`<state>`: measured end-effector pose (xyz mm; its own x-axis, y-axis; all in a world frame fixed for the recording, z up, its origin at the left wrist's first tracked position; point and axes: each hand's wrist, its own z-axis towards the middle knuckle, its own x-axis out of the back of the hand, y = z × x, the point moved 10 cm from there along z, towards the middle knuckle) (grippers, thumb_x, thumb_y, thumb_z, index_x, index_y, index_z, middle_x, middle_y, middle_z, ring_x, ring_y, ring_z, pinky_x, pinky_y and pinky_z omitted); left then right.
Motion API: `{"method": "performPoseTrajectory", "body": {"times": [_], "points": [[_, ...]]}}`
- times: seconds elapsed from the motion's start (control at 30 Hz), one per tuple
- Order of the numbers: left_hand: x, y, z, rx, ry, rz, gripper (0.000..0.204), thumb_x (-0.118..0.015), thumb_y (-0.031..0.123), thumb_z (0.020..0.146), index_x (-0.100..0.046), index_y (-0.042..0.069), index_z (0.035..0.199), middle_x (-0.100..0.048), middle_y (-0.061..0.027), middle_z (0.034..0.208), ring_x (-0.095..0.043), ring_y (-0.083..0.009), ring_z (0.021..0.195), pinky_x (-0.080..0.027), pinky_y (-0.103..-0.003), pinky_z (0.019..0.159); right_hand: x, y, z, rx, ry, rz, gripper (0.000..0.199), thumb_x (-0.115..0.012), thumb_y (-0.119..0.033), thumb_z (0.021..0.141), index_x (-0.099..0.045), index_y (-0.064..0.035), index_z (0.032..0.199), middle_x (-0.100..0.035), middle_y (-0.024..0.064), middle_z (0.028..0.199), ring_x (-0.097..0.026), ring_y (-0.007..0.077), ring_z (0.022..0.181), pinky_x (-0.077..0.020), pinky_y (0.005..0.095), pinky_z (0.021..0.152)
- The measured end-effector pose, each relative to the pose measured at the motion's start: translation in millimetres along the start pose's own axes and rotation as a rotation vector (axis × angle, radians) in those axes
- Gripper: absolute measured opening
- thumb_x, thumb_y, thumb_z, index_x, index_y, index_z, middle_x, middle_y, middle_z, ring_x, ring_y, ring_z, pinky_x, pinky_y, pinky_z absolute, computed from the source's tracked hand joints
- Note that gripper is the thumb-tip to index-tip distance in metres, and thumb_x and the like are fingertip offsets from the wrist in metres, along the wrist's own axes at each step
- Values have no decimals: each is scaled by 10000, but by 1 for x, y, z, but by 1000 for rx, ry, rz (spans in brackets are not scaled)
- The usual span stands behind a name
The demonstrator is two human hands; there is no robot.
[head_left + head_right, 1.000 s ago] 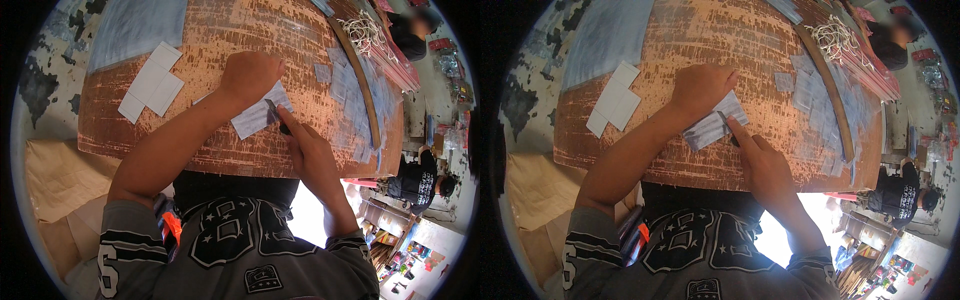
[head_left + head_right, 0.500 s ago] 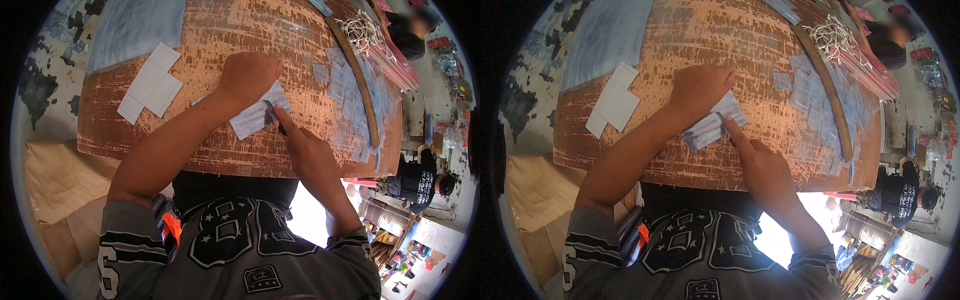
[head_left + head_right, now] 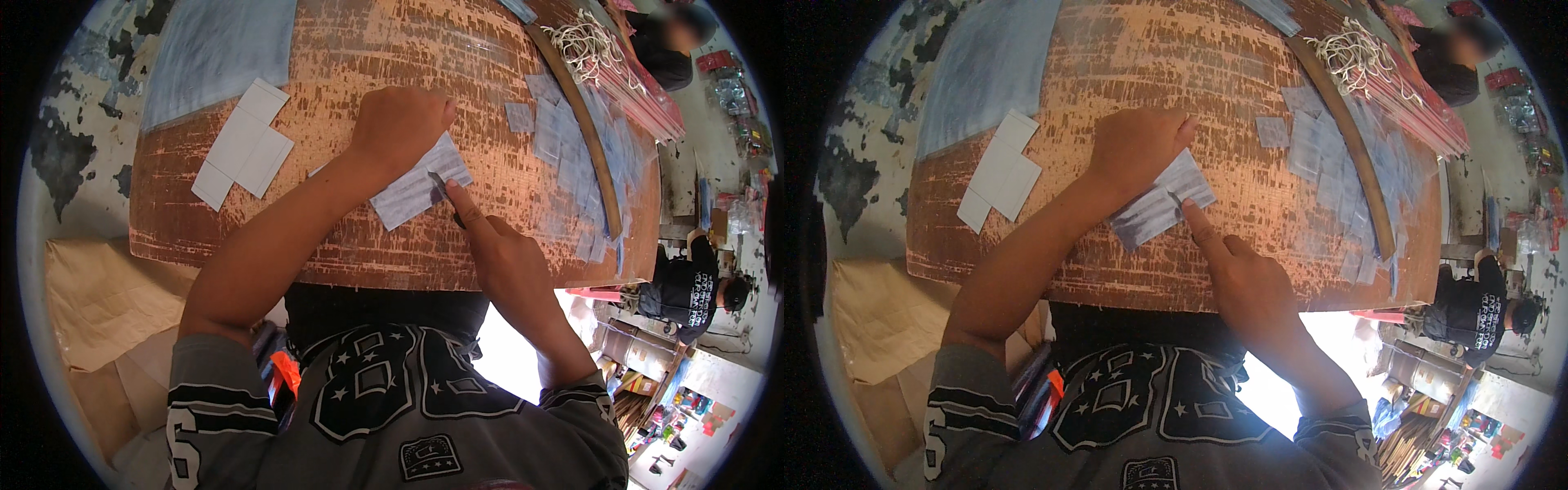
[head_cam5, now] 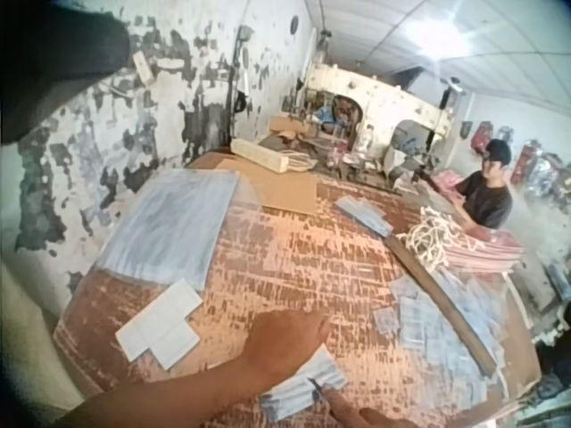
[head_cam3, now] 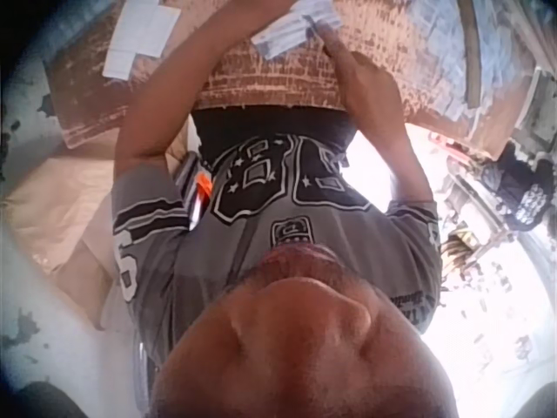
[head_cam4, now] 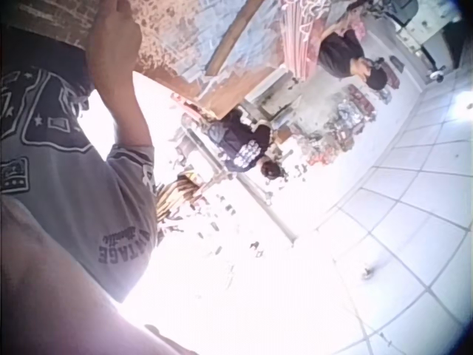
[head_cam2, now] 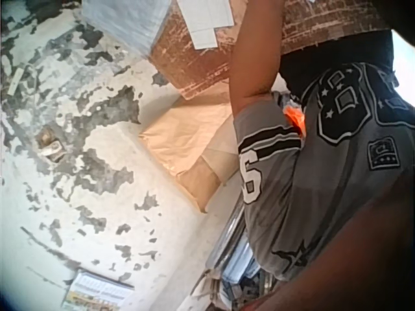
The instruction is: The person cuts a small gray rectangular sheet using a utility knife on a wooden table.
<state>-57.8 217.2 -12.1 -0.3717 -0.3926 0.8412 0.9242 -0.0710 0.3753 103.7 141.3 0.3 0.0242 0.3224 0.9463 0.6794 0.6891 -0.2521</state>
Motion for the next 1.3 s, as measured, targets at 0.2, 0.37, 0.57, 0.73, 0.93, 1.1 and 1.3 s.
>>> {"method": "performPoseTrajectory", "body": {"times": [0.2, 0.37, 0.57, 0.73, 0.93, 1.1, 1.3], "points": [[1, 1, 0, -13, 6, -1, 367, -540, 356, 1017, -687, 78, 827, -658, -126, 651, -662, -304, 581, -531, -431, 547, 1, 1, -4, -13, -8, -7, 836, -593, 38, 868, -320, -267, 1596, -661, 183, 911, -706, 373, 722, -579, 487, 631], [-1, 1, 0, -30, 31, 25, 375, -536, 361, 1018, -686, 76, 824, -656, -126, 647, -661, -304, 586, -530, -442, 552, -3, 6, -15, -24, -7, 19, 822, -564, 36, 885, -305, -269, 1603, -644, 177, 876, -697, 375, 704, -571, 499, 627], [-1, 1, 0, -15, 8, 43, 372, -531, 364, 1016, -680, 87, 817, -653, -115, 652, -657, -308, 602, -529, -458, 563, -2, 6, -29, -23, -6, 41, 821, -545, 45, 890, -297, -267, 1607, -631, 177, 849, -686, 374, 664, -562, 509, 614], [-1, 1, 1, -22, 3, 63, 377, -529, 375, 1014, -681, 92, 818, -656, -114, 665, -655, -312, 606, -533, -455, 574, -6, 9, -38, -15, 18, 55, 779, -526, 39, 911, -315, -260, 1599, -638, 179, 852, -695, 378, 677, -569, 506, 622], [2, 4, 2, -34, 4, 65, 378, -509, 313, 1030, -691, 77, 798, -667, -121, 658, -686, -297, 613, -563, -431, 569, -3, 11, -40, -62, 24, 105, 685, -559, 8, 938, -391, -228, 1559, -683, 207, 945, -707, 399, 790, -560, 489, 686], [2, 5, 1, -35, -16, 73, 386, -502, 323, 1027, -691, 77, 797, -672, -124, 674, -682, -305, 627, -562, -439, 591, 10, 1, -37, -43, 144, 277, 656, -589, -12, 945, -420, -218, 1545, -700, 214, 996, -705, 412, 878, -555, 468, 724], [5, 5, 2, -35, 7, 8, 378, -497, 324, 1023, -690, 79, 810, -672, -123, 677, -683, -312, 640, -552, -451, 597, -6, 5, -6, -2, 198, 151, 795, -628, -13, 879, -354, -287, 1573, -661, 170, 905, -696, 378, 774, -560, 478, 670]]}}
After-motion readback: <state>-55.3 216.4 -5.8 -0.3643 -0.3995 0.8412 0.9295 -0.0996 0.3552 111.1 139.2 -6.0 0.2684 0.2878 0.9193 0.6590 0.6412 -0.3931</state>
